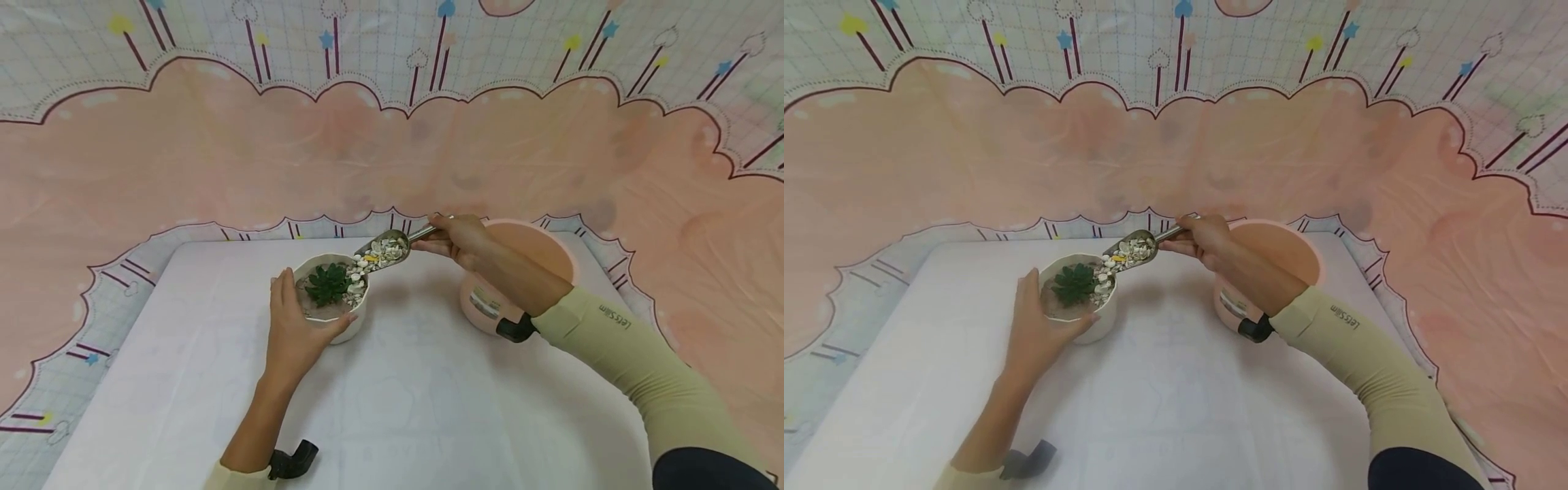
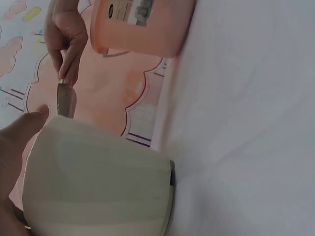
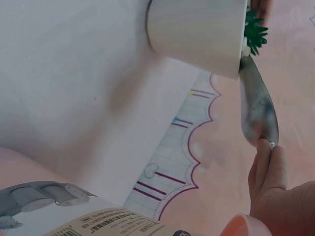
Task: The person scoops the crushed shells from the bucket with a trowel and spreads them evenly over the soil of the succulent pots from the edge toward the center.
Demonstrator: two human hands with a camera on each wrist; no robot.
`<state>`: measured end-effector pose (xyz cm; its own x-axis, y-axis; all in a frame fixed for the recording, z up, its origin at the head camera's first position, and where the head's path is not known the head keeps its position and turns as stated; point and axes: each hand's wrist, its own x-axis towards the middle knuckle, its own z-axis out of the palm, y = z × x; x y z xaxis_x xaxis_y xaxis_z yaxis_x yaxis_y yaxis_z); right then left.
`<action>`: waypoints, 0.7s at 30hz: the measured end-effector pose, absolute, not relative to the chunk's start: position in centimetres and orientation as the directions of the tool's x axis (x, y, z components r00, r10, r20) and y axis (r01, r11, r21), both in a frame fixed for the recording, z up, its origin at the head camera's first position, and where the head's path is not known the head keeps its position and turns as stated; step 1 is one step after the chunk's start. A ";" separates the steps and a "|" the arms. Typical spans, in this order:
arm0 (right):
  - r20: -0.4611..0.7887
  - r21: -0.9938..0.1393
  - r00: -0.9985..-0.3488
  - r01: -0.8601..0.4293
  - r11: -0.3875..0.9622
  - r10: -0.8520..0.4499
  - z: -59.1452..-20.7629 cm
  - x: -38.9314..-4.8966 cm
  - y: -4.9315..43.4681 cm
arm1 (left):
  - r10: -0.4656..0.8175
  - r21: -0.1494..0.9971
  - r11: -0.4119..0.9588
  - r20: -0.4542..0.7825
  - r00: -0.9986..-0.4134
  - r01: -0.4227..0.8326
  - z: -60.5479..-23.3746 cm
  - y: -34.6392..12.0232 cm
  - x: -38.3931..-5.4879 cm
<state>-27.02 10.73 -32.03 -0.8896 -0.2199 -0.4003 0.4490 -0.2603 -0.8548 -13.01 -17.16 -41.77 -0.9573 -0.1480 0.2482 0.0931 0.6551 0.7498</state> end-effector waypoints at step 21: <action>-0.377 -0.858 -0.904 0.423 -0.291 -0.203 -32.1 -27.3 10.3 | 0.023 0.754 0.630 0.223 -0.975 0.187 -41.8 -19.6 -14.1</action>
<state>-27.30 10.29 -32.10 -0.9039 -0.2025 -0.3769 0.4230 -0.2910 -0.8581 -14.07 -19.61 -41.81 -0.9746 0.0232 0.2230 0.1874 0.6299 0.7537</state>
